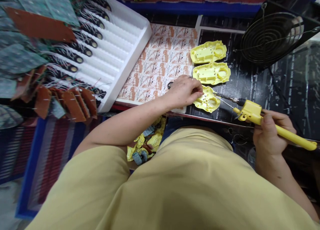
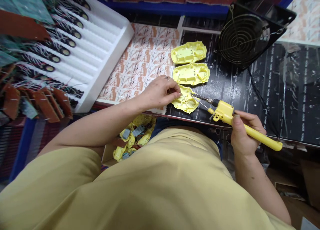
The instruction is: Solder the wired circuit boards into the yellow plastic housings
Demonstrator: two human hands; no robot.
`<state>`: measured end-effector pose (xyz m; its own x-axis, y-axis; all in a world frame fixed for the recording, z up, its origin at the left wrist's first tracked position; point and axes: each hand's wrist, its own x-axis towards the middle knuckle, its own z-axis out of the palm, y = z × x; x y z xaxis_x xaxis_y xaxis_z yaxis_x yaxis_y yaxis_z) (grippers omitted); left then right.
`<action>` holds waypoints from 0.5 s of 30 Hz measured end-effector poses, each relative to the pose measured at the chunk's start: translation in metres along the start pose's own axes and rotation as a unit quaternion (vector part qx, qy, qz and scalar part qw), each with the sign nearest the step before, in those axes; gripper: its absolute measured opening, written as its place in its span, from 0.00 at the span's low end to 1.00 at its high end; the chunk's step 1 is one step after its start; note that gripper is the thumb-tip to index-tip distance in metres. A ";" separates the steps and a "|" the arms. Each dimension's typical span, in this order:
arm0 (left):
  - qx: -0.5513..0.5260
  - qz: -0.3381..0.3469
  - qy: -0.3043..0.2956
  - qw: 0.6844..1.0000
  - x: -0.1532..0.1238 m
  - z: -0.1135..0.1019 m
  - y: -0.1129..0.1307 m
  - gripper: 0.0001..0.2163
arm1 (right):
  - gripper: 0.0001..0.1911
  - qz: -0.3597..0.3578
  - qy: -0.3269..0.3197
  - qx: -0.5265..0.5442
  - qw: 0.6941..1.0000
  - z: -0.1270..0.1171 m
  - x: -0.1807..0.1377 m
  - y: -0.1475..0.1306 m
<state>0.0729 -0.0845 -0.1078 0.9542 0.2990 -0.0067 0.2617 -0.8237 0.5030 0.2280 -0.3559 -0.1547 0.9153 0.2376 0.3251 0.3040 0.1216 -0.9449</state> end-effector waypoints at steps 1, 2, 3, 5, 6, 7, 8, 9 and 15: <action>0.004 0.010 -0.001 1.000 -0.002 -0.001 -0.001 0.10 | 0.21 0.009 0.002 0.006 1.000 0.001 0.001 0.000; 0.004 0.020 -0.003 1.000 -0.003 -0.003 -0.002 0.10 | 0.22 0.016 0.003 0.012 1.000 0.002 0.001 -0.001; 0.004 0.029 -0.004 1.000 -0.005 -0.006 -0.003 0.10 | 0.23 0.021 0.004 0.016 1.000 0.003 0.002 0.000; 0.003 0.035 0.001 0.999 -0.008 -0.010 -0.006 0.11 | 0.23 0.020 0.007 0.019 1.000 0.004 0.003 0.001; 0.004 0.033 0.007 0.999 -0.009 -0.012 -0.006 0.11 | 0.22 0.013 0.010 0.018 1.000 0.004 0.003 0.003; 0.006 0.029 0.013 0.999 -0.010 -0.014 -0.006 0.12 | 0.22 0.001 0.013 0.017 1.000 0.004 0.004 0.005; 0.007 0.026 0.019 0.999 -0.011 -0.015 -0.005 0.13 | 0.21 -0.013 0.017 0.016 1.000 0.003 0.004 0.007; 0.007 0.024 0.022 0.999 -0.011 -0.016 -0.003 0.13 | 0.21 -0.029 0.017 0.014 0.999 0.002 0.004 0.008; -0.008 0.008 -0.009 1.000 -0.013 -0.010 0.010 0.08 | 0.16 -0.128 -0.047 -0.036 0.990 -0.018 -0.003 -0.005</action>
<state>0.0616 -0.0915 -0.0945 0.9608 0.2770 -0.0144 0.2444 -0.8208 0.5163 0.2287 -0.3740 -0.1518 0.7783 0.2971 0.5532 0.5437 0.1220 -0.8304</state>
